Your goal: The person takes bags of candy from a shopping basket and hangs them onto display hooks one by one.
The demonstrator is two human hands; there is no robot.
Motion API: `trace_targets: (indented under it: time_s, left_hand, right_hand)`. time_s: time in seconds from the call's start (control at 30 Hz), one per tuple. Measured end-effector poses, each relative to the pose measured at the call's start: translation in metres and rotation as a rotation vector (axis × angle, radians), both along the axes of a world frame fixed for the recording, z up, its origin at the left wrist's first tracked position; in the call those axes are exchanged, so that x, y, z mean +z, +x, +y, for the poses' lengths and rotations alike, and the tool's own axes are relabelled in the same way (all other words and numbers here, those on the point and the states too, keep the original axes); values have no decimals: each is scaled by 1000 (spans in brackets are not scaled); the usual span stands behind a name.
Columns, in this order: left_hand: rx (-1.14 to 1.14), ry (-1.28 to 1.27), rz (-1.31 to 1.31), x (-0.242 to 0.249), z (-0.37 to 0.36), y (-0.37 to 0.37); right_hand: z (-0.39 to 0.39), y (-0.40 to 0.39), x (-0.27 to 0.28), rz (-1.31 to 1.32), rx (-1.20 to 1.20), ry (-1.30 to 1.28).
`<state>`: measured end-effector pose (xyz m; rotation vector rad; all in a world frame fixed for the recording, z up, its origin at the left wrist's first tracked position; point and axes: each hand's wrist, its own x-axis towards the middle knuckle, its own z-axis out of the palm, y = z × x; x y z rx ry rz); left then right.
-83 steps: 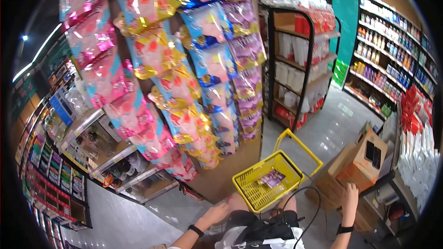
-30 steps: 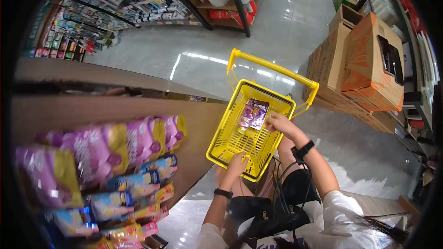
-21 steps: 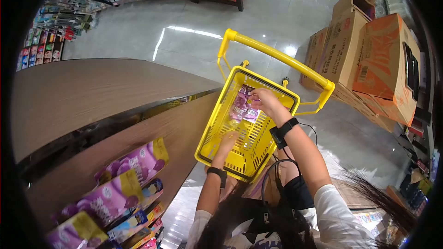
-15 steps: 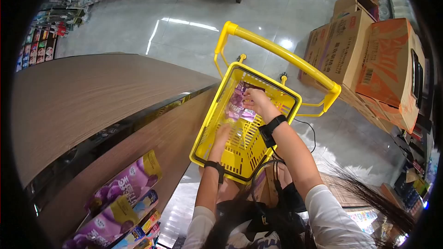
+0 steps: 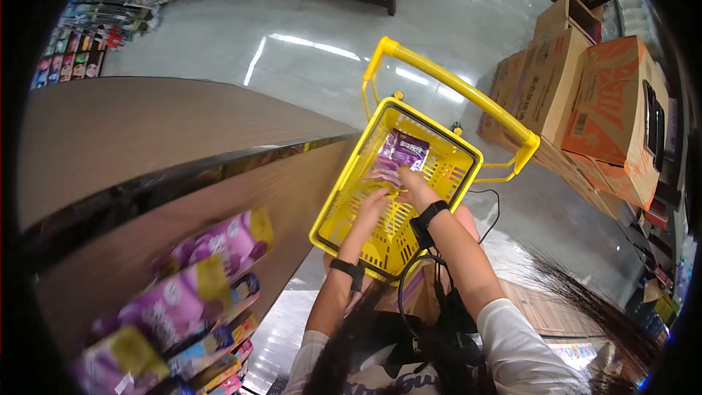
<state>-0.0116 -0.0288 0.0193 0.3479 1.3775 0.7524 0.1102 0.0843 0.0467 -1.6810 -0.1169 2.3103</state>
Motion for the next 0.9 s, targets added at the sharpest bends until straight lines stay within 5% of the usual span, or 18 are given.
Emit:
trace_targets:
  time_s: [0.27, 0.37, 0.5, 0.9]
  left_hand:
    - [-461, 749, 726, 167, -24, -6]
    - [-526, 903, 961, 255, -54, 7]
    - [-545, 873, 933, 358, -112, 34]
    - [-178, 890, 993, 432, -206, 37]
  right_hand:
    - [-33, 32, 68, 278, -208, 195]
    - [-48, 47, 183, 427, -165, 442]
    - [-79, 65, 272, 492, -70, 673]
    - [-154, 111, 421, 76, 592, 1677]
